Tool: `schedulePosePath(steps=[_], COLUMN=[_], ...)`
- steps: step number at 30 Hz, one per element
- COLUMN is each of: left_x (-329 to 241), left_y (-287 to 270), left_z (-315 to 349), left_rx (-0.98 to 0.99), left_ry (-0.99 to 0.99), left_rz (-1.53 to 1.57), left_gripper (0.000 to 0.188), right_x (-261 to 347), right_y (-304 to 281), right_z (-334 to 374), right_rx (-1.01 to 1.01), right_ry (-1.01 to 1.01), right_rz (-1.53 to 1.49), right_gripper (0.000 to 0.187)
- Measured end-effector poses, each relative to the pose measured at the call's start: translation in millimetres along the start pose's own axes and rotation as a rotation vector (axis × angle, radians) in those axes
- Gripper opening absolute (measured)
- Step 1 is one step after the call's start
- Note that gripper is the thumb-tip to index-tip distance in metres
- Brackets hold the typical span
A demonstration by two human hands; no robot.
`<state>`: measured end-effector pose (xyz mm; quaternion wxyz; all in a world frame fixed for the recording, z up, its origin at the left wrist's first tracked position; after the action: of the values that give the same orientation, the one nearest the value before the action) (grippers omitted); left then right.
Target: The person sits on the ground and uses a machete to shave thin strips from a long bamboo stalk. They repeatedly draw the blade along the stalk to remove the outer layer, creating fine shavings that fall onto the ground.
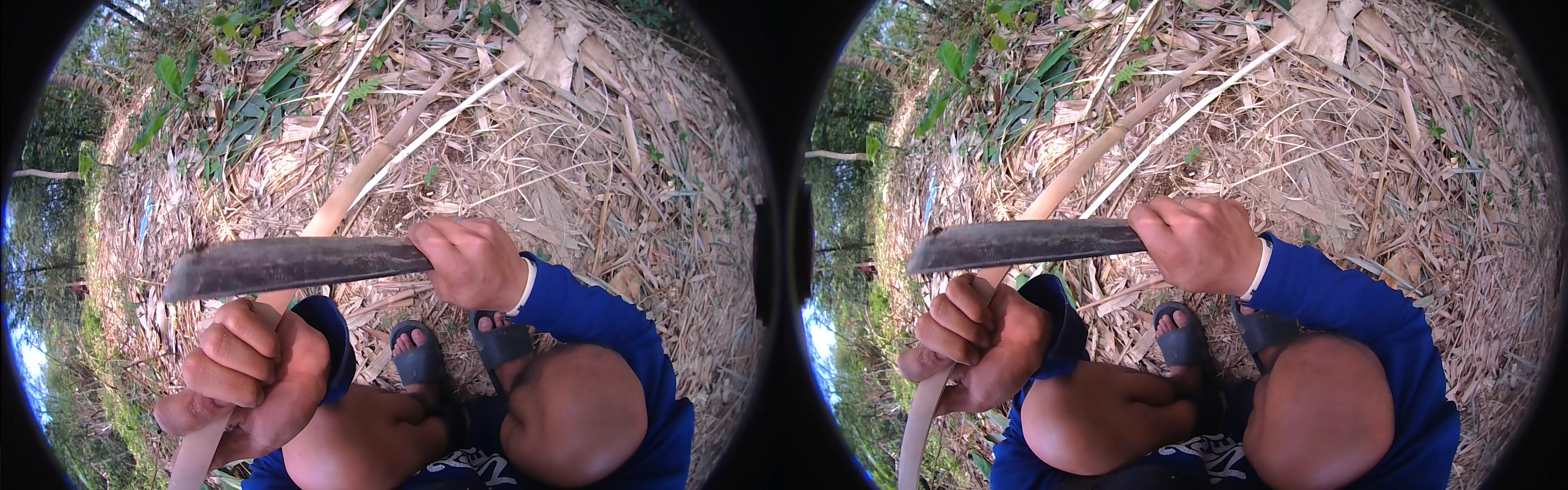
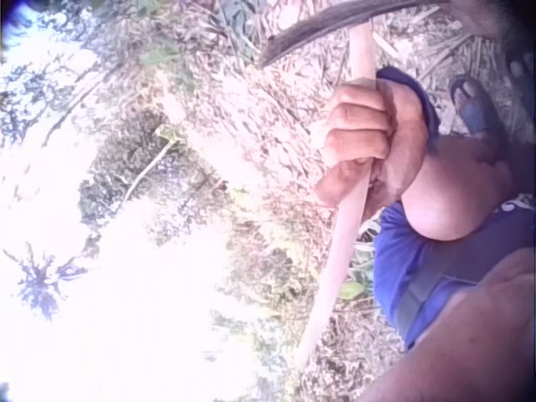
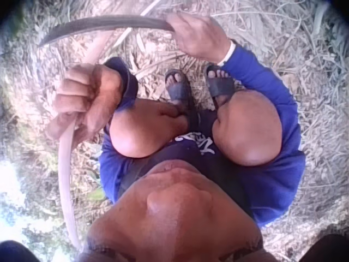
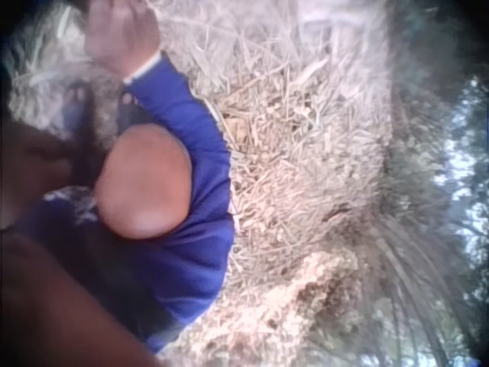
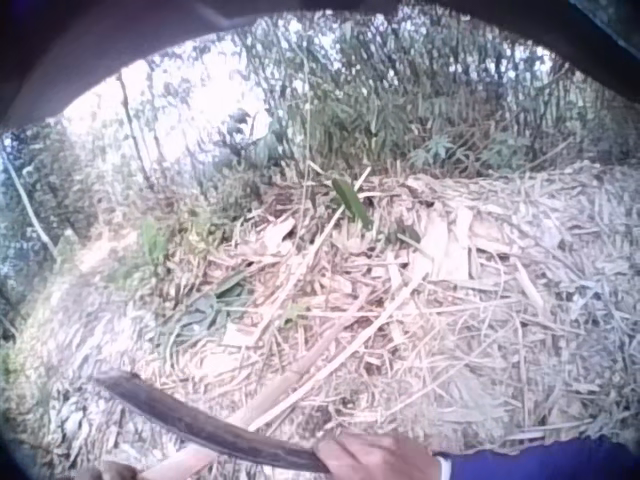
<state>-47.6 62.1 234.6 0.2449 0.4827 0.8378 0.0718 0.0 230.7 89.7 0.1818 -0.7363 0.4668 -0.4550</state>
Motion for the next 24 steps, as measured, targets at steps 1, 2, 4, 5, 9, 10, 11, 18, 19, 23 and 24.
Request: schedulePosePath(steps=[1, 2, 4, 5, 9, 10, 11, 18, 19, 23, 24], left_x=[-0.9, -0.9, 12.1, 20.4, 0.3, 2.0, 2.9, 1.3, -3.1, -5.2, -7.5], left_y=[0.4, 0.7, 4.3, 4.9, 0.2, 1.5, 3.2, 12.3, 11.4, -1.6, -3.6], left_z=[-0.7, -0.8, 2.4, 6.5, -1.1, 0.0, 1.5, 2.8, -1.4, -1.1, -1.6], left_rx=[0.006, 0.011, -0.044, -0.08, -0.044, -0.034, -0.024, -0.036, -0.046, -0.11, -0.12], left_ry=[-0.005, -0.011, -0.046, -0.067, -0.008, -0.012, -0.015, 0.025, 0.036, 0.071, 0.075], left_rz=[0.018, 0.036, 0.007, 0.003, -0.045, -0.043, -0.042, -0.013, -0.006, -0.045, -0.047], left_gripper=[0.046, 0.045, 0.045, 0.045, 0.043, 0.043, 0.043, 0.042, 0.043, 0.052, 0.052], right_x=[-5.0, -12.4, -56.0, -71.5, -26.7, -11.7, 3.1, -123.7, -103.5, -18.6, -8.6], right_y=[3.0, 7.0, 22.4, 23.0, 13.2, 6.3, 2.0, 28.9, 19.9, -5.3, -4.9], right_z=[1.2, 2.2, 2.6, 6.6, 3.0, -1.0, -2.6, 7.0, -0.8, -4.5, -3.9], right_rx=[-0.006, -0.012, 0.139, 0.187, 0.186, 0.158, 0.11, 0.436, 0.323, 0.121, 0.08], right_ry=[0.006, 0.012, 0.181, 0.223, 0.163, 0.099, -0.011, 0.446, 0.372, 0.092, 0.036], right_rz=[0.021, 0.043, 0.151, 0.226, 0.13, 0.086, 0.085, 0.389, 0.318, 0.046, 0.031], right_gripper=[0.008, 0.008, 0.01, 0.01, 0.009, 0.009, 0.008, 0.011, 0.011, 0.01, 0.011])
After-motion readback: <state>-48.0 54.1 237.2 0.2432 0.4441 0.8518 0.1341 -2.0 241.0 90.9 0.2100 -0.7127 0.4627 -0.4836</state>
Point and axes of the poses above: each hand's wrist, its own z-axis away from the middle knuckle, its own y-axis out of the palm, x = y × z, the point moved 10 cm from there along -z, towards the middle knuckle, and after that the axes turned 9 degrees about z, right-handed, at the moved point
